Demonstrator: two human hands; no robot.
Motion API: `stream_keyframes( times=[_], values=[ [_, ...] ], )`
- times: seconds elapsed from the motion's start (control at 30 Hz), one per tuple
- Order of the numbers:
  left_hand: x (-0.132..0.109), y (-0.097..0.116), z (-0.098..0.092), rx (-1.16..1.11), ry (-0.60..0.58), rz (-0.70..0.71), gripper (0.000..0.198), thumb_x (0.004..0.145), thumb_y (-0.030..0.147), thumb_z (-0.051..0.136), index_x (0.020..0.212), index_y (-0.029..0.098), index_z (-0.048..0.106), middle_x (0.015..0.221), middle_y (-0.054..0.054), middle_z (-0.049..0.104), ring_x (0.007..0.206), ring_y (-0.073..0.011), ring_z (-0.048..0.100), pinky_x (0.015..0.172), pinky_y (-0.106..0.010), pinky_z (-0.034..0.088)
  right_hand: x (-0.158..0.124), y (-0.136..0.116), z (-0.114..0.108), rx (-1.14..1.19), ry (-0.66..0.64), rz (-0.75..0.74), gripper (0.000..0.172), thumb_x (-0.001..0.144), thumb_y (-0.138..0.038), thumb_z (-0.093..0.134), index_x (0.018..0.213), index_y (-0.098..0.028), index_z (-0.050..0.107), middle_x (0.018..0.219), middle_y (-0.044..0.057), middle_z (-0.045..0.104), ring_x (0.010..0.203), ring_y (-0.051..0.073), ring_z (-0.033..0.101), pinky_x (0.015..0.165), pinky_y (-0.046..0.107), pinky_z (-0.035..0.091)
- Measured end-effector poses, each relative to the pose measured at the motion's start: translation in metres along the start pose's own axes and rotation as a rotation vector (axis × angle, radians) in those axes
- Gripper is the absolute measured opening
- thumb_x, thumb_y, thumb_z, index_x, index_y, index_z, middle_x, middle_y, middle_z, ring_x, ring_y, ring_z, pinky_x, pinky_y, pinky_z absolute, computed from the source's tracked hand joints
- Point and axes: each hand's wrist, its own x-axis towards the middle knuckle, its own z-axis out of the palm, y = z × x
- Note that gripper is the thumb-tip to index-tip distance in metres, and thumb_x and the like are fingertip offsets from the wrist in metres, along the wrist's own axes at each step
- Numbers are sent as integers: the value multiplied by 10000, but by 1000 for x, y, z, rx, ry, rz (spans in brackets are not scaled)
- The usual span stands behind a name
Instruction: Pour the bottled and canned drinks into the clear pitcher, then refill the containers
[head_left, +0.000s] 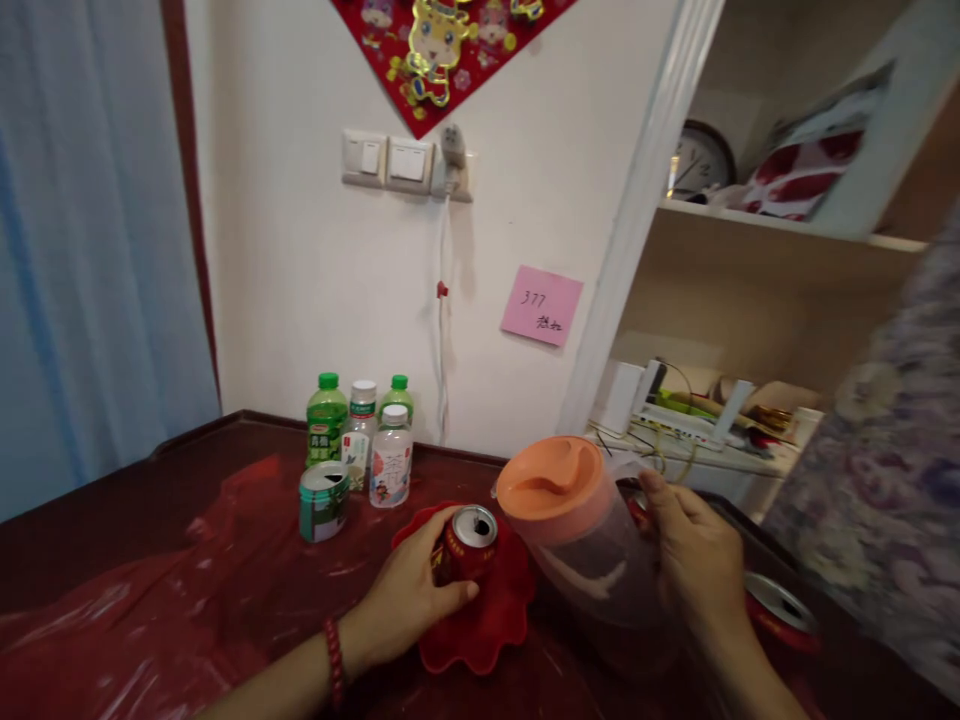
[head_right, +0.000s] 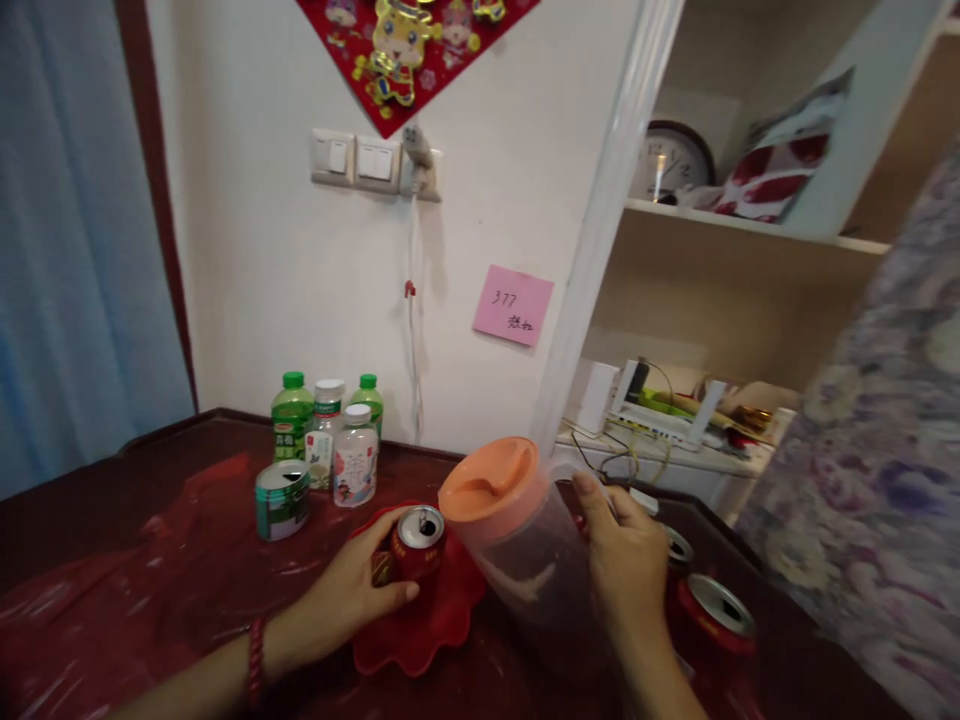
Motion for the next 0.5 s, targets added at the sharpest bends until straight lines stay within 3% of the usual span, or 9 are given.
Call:
stream_keyframes(
  times=[0.1, 0.2, 0.5],
  values=[
    [2, 1, 0, -7, 0, -15, 721, 764, 338, 786, 1415, 222, 499, 1475, -135, 566, 1345, -336, 545, 1167, -496, 390, 2, 6, 7, 123, 54, 37, 720, 671, -864, 725, 565, -193, 487, 521, -47, 422, 509, 100, 356, 460, 233, 271],
    [3, 0, -1, 38, 26, -37, 728, 753, 326, 781, 1412, 210, 495, 1477, -150, 562, 1350, -338, 543, 1172, -496, 385, 2, 15, 14, 217, 118, 58, 692, 710, -847, 714, 630, -188, 518, 552, -54, 441, 522, 98, 382, 481, 226, 300],
    [5, -7, -3, 131, 85, -47, 744, 731, 443, 798, 1395, 228, 542, 1426, -131, 623, 1336, -366, 562, 1138, -514, 436, 0, 50, 29, 408, 231, 114, 460, 973, -559, 648, 756, -171, 530, 647, -69, 437, 522, 81, 408, 500, 199, 370]
  ],
)
